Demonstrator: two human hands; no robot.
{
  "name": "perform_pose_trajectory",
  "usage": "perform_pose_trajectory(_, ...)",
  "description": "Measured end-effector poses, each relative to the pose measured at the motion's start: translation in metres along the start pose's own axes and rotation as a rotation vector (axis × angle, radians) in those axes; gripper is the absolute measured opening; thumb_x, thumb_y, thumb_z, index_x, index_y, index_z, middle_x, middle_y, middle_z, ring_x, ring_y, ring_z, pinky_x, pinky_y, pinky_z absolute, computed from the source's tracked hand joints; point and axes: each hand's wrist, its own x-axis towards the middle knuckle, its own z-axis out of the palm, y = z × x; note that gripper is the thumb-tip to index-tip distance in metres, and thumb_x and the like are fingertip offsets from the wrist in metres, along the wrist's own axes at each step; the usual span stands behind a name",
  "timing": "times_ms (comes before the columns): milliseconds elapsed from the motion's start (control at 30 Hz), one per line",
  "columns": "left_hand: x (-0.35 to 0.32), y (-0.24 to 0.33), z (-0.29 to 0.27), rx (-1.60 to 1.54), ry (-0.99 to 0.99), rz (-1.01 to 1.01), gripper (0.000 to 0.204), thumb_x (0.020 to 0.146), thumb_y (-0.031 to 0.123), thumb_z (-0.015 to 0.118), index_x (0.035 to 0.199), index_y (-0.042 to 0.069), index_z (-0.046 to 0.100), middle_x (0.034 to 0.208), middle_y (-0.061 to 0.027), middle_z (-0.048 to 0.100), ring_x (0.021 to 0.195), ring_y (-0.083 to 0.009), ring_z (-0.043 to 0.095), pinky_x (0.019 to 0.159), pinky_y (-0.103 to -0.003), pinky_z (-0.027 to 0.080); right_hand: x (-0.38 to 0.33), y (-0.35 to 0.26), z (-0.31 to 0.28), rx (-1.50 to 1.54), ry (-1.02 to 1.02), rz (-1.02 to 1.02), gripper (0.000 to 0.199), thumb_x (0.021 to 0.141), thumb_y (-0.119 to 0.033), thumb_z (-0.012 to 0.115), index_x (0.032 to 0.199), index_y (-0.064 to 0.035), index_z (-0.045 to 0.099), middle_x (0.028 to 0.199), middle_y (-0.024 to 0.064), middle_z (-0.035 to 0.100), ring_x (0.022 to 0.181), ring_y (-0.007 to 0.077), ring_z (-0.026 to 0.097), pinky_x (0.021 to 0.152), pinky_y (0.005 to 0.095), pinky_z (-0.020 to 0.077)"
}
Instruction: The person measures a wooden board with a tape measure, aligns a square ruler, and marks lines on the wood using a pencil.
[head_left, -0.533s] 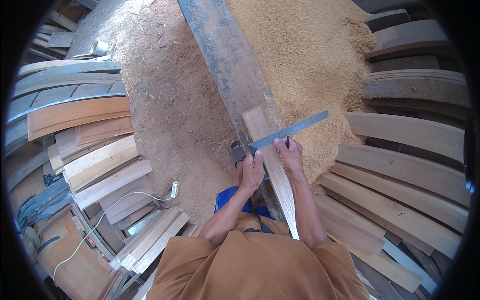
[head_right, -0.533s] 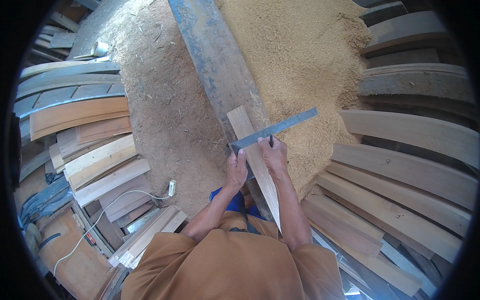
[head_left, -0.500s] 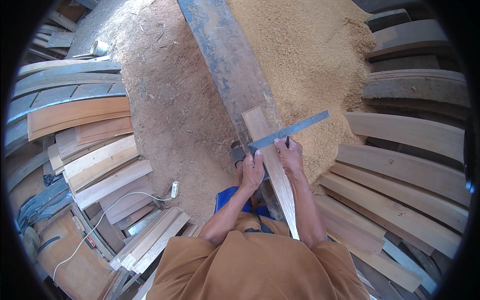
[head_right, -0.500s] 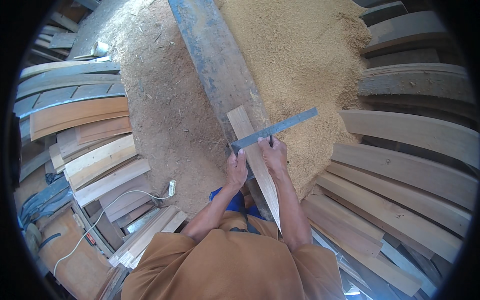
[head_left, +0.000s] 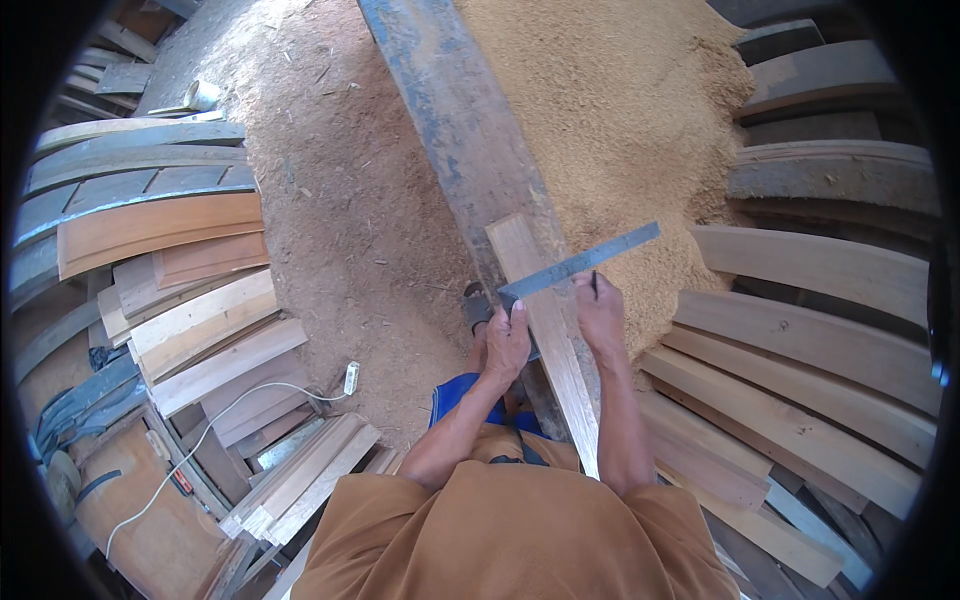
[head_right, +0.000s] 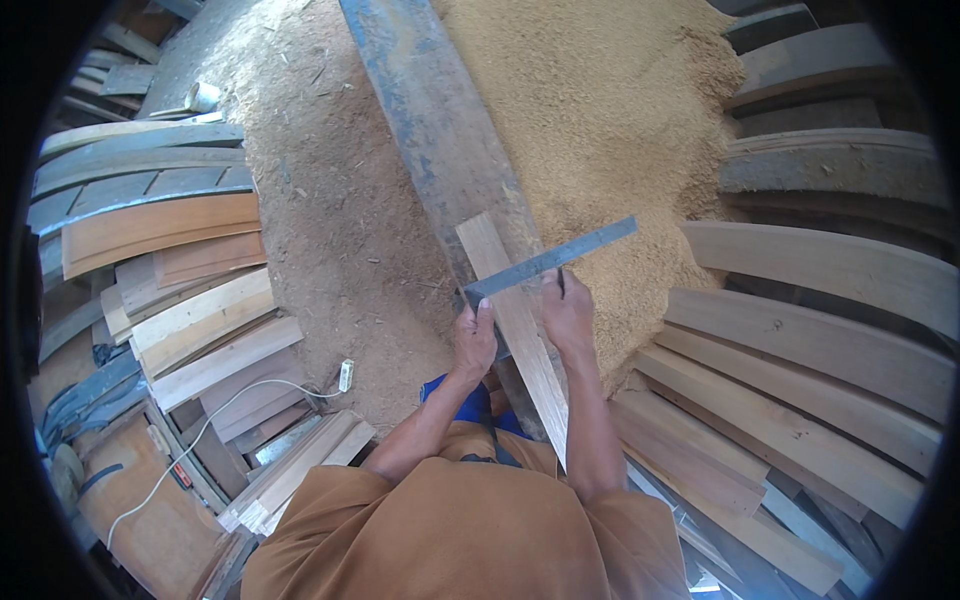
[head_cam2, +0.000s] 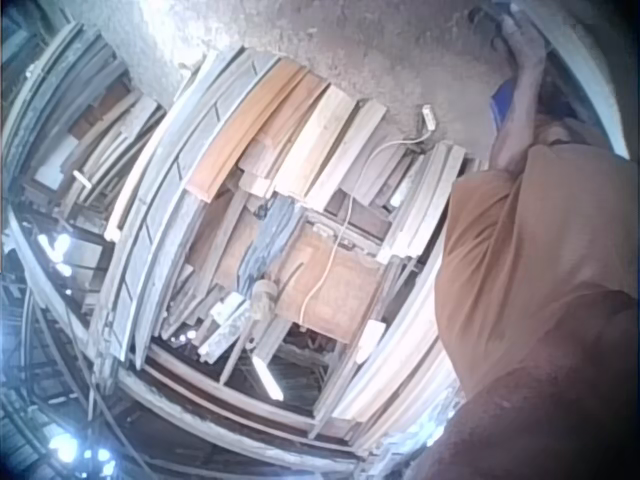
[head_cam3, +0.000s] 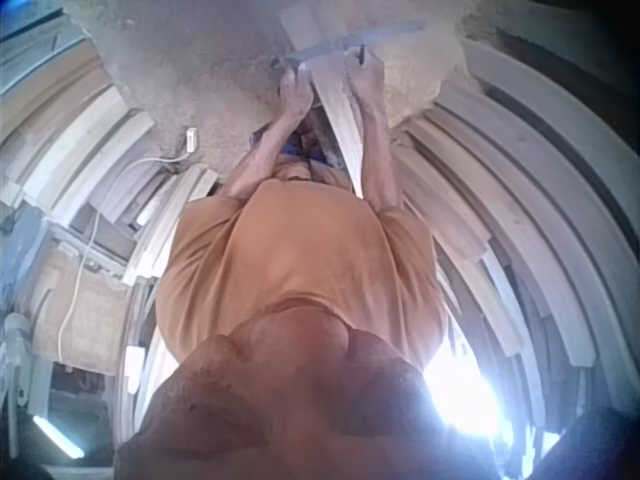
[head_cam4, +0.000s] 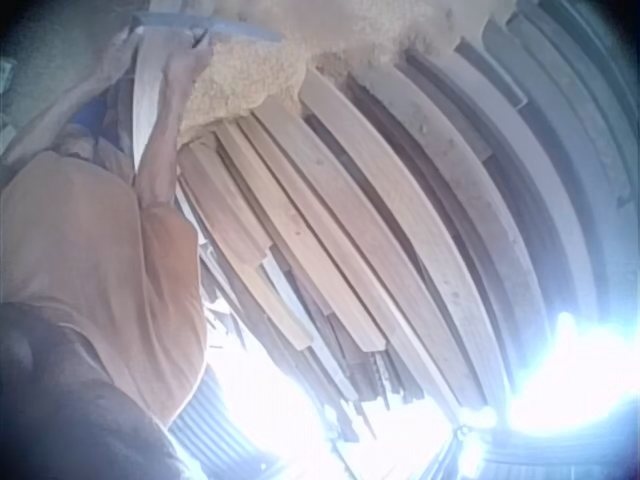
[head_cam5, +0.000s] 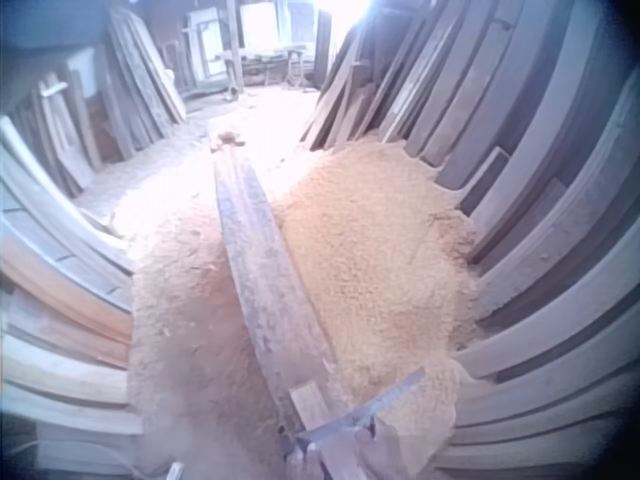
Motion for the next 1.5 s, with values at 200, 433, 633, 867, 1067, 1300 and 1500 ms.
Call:
perform_pose_trajectory(200,0.000,-0.003,-0.003,0.109,0.007,-0.063,0.041,0.112,0.033,0.045,0.127,-0.001,0.062,0.111,-0.0061,0.071,0.104,-0.0133,0.061,0.095,-0.033,0.049,-0.016,-0.054,-0.036,-0.471,0.176,-0.367,0.027,0.104,-0.024,0.061,0.110,-0.0003,0.073,0.085,0.0012,0.064,0.080,0.0125,0.058,0.077,0.0285,0.0490)
perform_pose_trajectory(433,-0.001,-0.002,0.001,0.062,0.015,-0.057,0.041,0.112,0.034,0.045,0.127,0.000,0.062,0.112,-0.0074,0.071,0.104,-0.0142,0.063,0.093,-0.033,0.050,-0.003,-0.068,-0.016,0.081,-0.304,-0.173,0.019,0.098,-0.015,0.069,0.108,0.0006,0.072,0.090,0.0021,0.067,0.085,0.0104,0.060,0.078,0.0282,0.0496)
perform_pose_trajectory(633,-0.004,0.019,0.001,0.081,0.013,-0.046,0.041,0.112,0.034,0.044,0.129,0.001,0.062,0.113,-0.0089,0.071,0.105,-0.0151,0.063,0.094,-0.034,0.050,0.014,-0.060,0.000,-0.026,-0.399,-0.262,0.020,0.093,-0.015,0.070,0.106,0.0008,0.071,0.090,0.0078,0.069,0.085,0.0175,0.064,0.079,0.0333,0.0509)
perform_pose_trajectory(867,-0.002,0.003,0.002,0.061,0.075,0.019,0.038,0.111,0.031,0.045,0.119,-0.001,0.064,0.102,-0.0168,0.074,0.096,-0.0260,0.071,0.086,-0.039,0.053,0.006,-0.094,-0.008,-0.341,-0.347,-0.458,0.021,0.089,-0.019,0.069,0.098,-0.0006,0.072,0.091,0.0169,0.070,0.088,0.0323,0.067,0.084,0.0426,0.0514)
perform_pose_trajectory(1067,-0.002,0.003,0.005,0.023,0.077,0.009,0.037,0.111,0.031,0.046,0.118,-0.001,0.064,0.100,-0.0160,0.074,0.092,-0.0234,0.070,0.083,-0.037,0.053,0.010,-0.093,-0.009,-0.209,-0.338,-0.288,0.019,0.088,-0.017,0.067,0.098,-0.0009,0.072,0.090,0.0170,0.069,0.086,0.0323,0.067,0.080,0.0417,0.0518)
perform_pose_trajectory(1300,-0.002,0.006,0.000,0.026,-0.014,-0.100,0.042,0.112,0.034,0.045,0.130,0.000,0.061,0.114,-0.0069,0.070,0.105,-0.0127,0.061,0.095,-0.032,0.049,0.025,-0.092,-0.028,-0.532,-0.148,-0.580,0.016,0.091,-0.013,0.069,0.101,0.0000,0.070,0.085,0.0059,0.066,0.081,0.0164,0.062,0.074,0.0319,0.0499)
perform_pose_trajectory(1500,-0.002,0.003,0.000,0.070,0.008,-0.068,0.042,0.112,0.034,0.045,0.130,0.000,0.061,0.114,-0.0067,0.070,0.104,-0.0132,0.061,0.095,-0.033,0.049,0.016,-0.090,-0.005,-0.153,-0.388,-0.435,0.019,0.090,-0.018,0.068,0.097,0.0005,0.070,0.080,0.0094,0.066,0.075,0.0185,0.063,0.071,0.0347,0.0498)
